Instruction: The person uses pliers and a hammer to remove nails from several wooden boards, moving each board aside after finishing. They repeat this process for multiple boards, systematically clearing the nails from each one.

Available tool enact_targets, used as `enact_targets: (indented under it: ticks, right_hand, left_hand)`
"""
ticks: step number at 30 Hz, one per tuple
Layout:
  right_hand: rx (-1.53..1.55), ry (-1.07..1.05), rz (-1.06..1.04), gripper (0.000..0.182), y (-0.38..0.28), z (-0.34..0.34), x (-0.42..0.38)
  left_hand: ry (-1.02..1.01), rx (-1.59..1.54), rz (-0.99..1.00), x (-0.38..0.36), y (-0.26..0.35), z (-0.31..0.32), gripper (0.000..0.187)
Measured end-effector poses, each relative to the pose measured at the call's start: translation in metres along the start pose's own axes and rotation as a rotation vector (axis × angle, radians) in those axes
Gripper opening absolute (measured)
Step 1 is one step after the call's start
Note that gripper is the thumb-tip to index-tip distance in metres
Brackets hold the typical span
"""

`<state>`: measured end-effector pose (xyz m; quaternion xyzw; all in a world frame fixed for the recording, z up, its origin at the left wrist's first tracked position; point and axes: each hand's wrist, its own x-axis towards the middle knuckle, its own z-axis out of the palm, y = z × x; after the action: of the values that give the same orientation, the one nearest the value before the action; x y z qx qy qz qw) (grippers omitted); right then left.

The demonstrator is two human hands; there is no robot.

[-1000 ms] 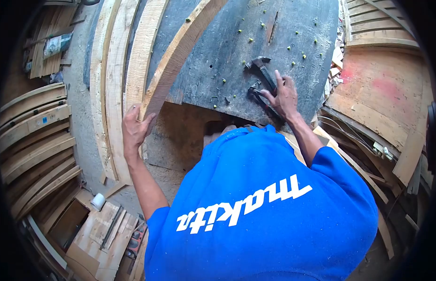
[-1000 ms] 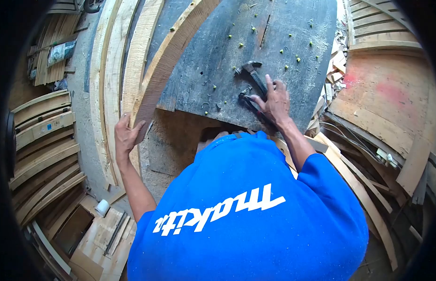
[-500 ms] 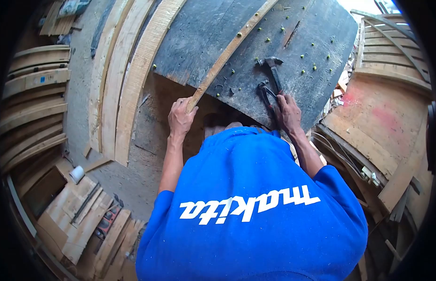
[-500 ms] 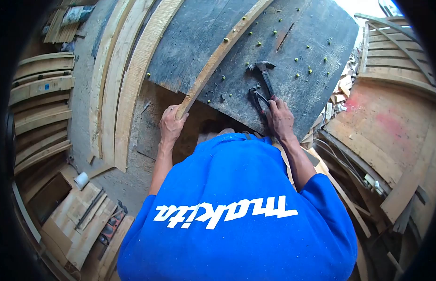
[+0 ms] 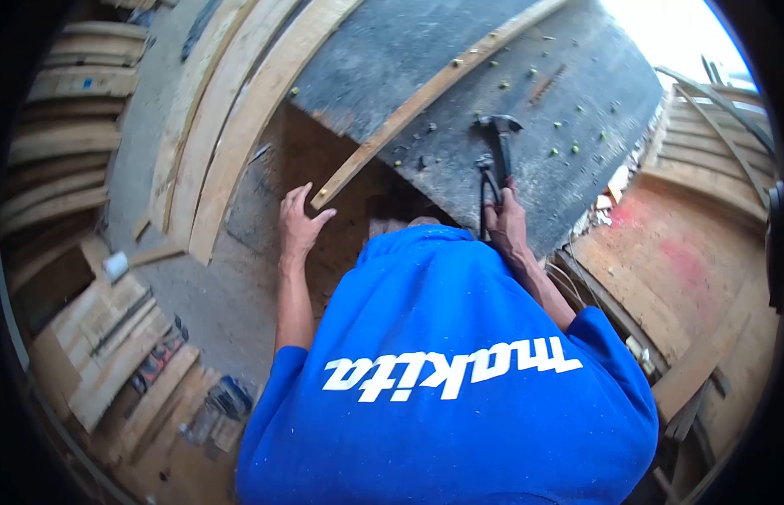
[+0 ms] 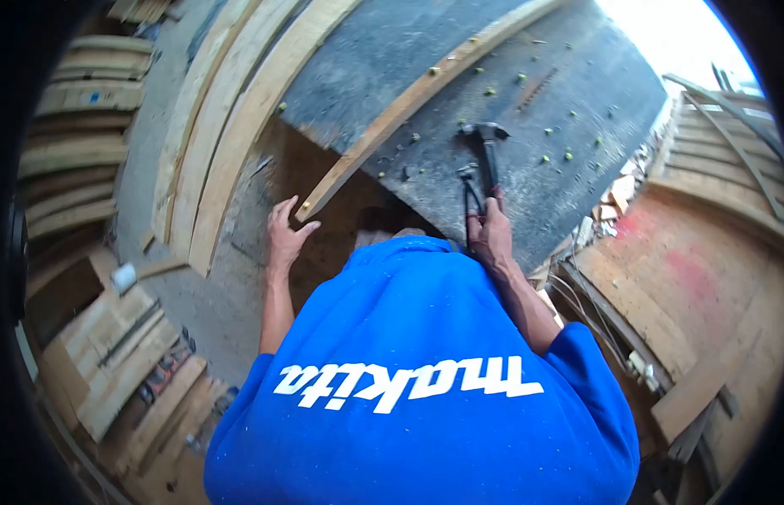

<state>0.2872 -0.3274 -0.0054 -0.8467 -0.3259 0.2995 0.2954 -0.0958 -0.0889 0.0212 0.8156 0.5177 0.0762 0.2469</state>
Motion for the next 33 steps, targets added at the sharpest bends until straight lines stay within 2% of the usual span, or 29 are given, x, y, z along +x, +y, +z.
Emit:
enact_targets:
  ticks: [1, 4, 5, 8, 9, 10, 12, 13, 14, 16, 17, 18, 20, 21, 22, 24, 25, 26, 28, 29, 30, 32, 33]
  right_hand:
    - [-0.051, 0.008, 0.062, 0.023, 0.004, 0.005, 0.003]
    - [0.131, -0.019, 0.071, 0.025, 0.042, 0.013, 0.014]
    - [0.24, -0.107, 0.123, 0.026, 0.054, 0.011, 0.02]
    - [0.485, -0.16, 0.27, 0.022, 0.036, -0.01, 0.018]
    - [0.501, -0.154, 0.167, 0.023, 0.037, -0.01, 0.021]
    - [0.495, -0.163, 0.161, 0.023, 0.036, -0.006, 0.021]
    - [0.696, -0.12, 0.059, 0.023, 0.026, 0.008, 0.017]
    - [0.835, -0.228, 0.183, 0.021, 0.008, 0.007, 0.011]
    - [0.861, -0.292, 0.193, 0.021, -0.002, 0.008, 0.007]
    - [0.693, -0.402, 0.051, 0.026, -0.007, 0.015, 0.003]
    - [0.827, -0.447, 0.144, 0.038, 0.003, 0.031, -0.002]
    - [0.815, -0.467, 0.038, 0.054, -0.004, 0.037, -0.003]
    - [0.662, -0.548, 0.026, 0.064, -0.015, 0.035, 0.001]
    - [0.576, -0.571, 0.109, 0.063, -0.019, 0.037, 0.002]
    - [0.561, -0.561, 0.107, 0.063, -0.021, 0.041, 0.0]
    - [0.795, -0.789, 0.341, 0.059, -0.031, 0.048, 0.01]
    - [0.629, -0.729, 0.226, 0.048, -0.034, 0.049, 0.013]
    - [0.611, -0.711, 0.223, 0.048, -0.037, 0.047, 0.017]
    - [0.924, -0.637, 0.255, 0.042, -0.053, 0.041, 0.026]
    - [0.937, -0.511, 0.206, 0.038, -0.068, 0.036, 0.029]
    - [1.059, -0.487, 0.116, 0.041, -0.078, 0.029, 0.035]
    - [1.116, -0.416, -0.059, 0.046, -0.119, 0.007, 0.04]
    - [1.102, -0.397, -0.075, 0.046, -0.132, -0.004, 0.043]
  left_hand:
    - [-0.004, -0.015, -0.018, -0.001, 0.001, 0.002, 0.075]
    - [0.011, -0.036, -0.085, -0.006, -0.004, 0.011, 0.073]
    - [0.023, -0.07, -0.1, -0.007, -0.004, 0.013, 0.071]
    - [0.045, -0.168, -0.154, -0.008, -0.003, 0.017, 0.067]
    - [0.068, -0.146, -0.119, -0.008, -0.001, 0.016, 0.067]
    - [0.093, -0.125, -0.082, -0.007, 0.0, 0.016, 0.067]
    - [0.118, -0.123, -0.086, -0.007, 0.0, 0.017, 0.065]
    - [0.137, -0.113, -0.052, -0.005, -0.002, 0.02, 0.064]
    - [0.157, -0.104, -0.018, -0.004, -0.004, 0.022, 0.063]
    - [0.159, -0.1, -0.005, 0.0, -0.001, 0.021, 0.062]
    - [0.149, -0.091, 0.011, 0.001, 0.002, 0.02, 0.062]
    - [0.164, -0.101, 0.007, 0.003, 0.003, 0.021, 0.062]
    - [0.138, -0.129, 0.037, 0.005, 0.003, 0.023, 0.058]
    - [0.142, -0.143, 0.036, 0.003, 0.001, 0.026, 0.058]
    - [0.123, -0.132, 0.037, 0.005, -0.002, 0.03, 0.055]
    - [0.13, -0.144, 0.059, 0.017, -0.002, 0.034, 0.051]
    - [0.133, -0.158, 0.058, 0.017, -0.002, 0.035, 0.047]
    - [0.134, -0.173, 0.057, 0.015, -0.003, 0.037, 0.043]
    - [0.106, -0.231, 0.063, 0.015, -0.002, 0.035, 0.037]
    - [0.106, -0.24, 0.068, 0.014, -0.003, 0.035, 0.035]
    - [0.106, -0.25, 0.076, 0.013, -0.003, 0.037, 0.034]
    - [0.125, -0.285, 0.111, 0.012, -0.007, 0.042, 0.033]
    - [0.12, -0.289, 0.105, 0.012, -0.007, 0.044, 0.033]
